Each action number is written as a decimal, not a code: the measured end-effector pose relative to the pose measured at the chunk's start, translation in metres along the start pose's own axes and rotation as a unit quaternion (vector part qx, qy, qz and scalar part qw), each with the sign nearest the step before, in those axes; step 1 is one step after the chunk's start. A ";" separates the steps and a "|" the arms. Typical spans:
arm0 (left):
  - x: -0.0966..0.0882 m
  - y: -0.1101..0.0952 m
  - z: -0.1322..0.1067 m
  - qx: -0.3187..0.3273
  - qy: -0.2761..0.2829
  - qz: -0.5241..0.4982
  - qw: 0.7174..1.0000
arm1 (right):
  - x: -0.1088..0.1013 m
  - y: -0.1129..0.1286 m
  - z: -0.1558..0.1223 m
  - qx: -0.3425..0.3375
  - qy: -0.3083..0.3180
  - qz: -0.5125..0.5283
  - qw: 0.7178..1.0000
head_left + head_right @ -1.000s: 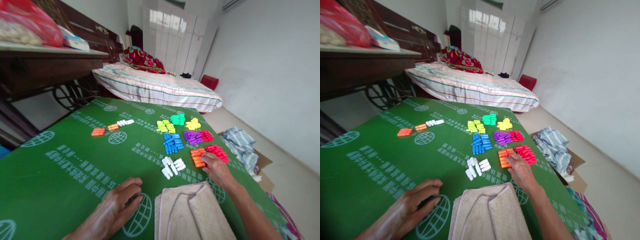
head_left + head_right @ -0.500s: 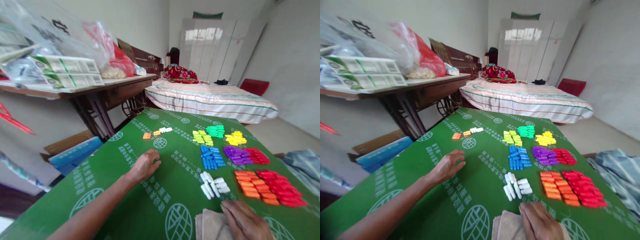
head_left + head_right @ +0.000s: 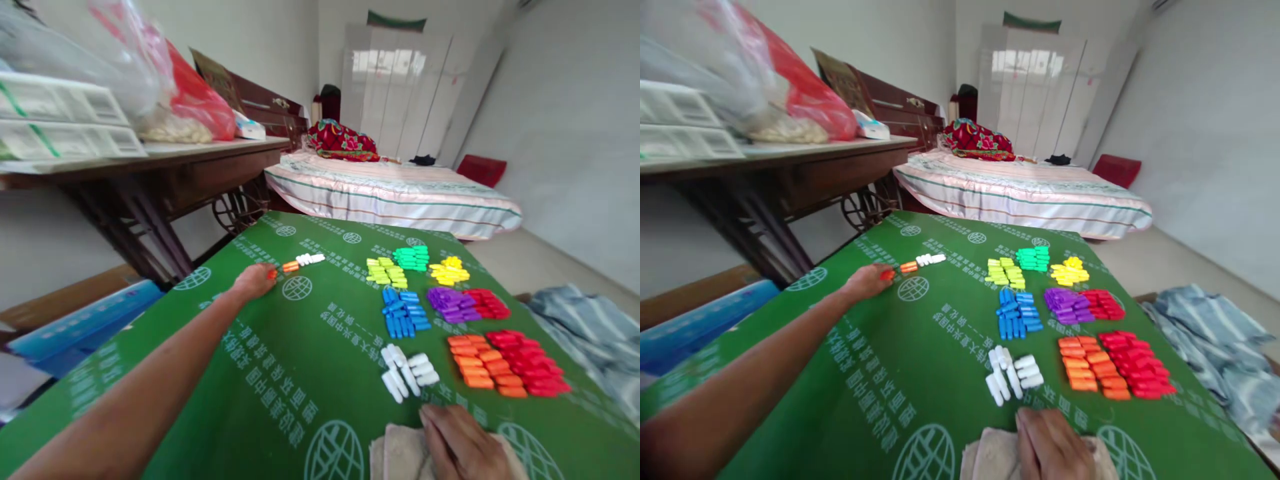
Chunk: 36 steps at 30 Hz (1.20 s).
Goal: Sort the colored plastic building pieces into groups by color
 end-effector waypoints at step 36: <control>0.029 -0.266 -0.199 0.104 0.243 -0.533 0.804 | -0.028 0.019 0.034 0.096 0.078 0.079 0.989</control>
Point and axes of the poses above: each hand's wrist, its own z-axis towards the middle knuckle, its own x-axis out of the palm, y = z × x, the point moved 9 cm from there along z, towards the middle knuckle, and after that the axes turned 2 degrees about -y, right-handed, at the moved point
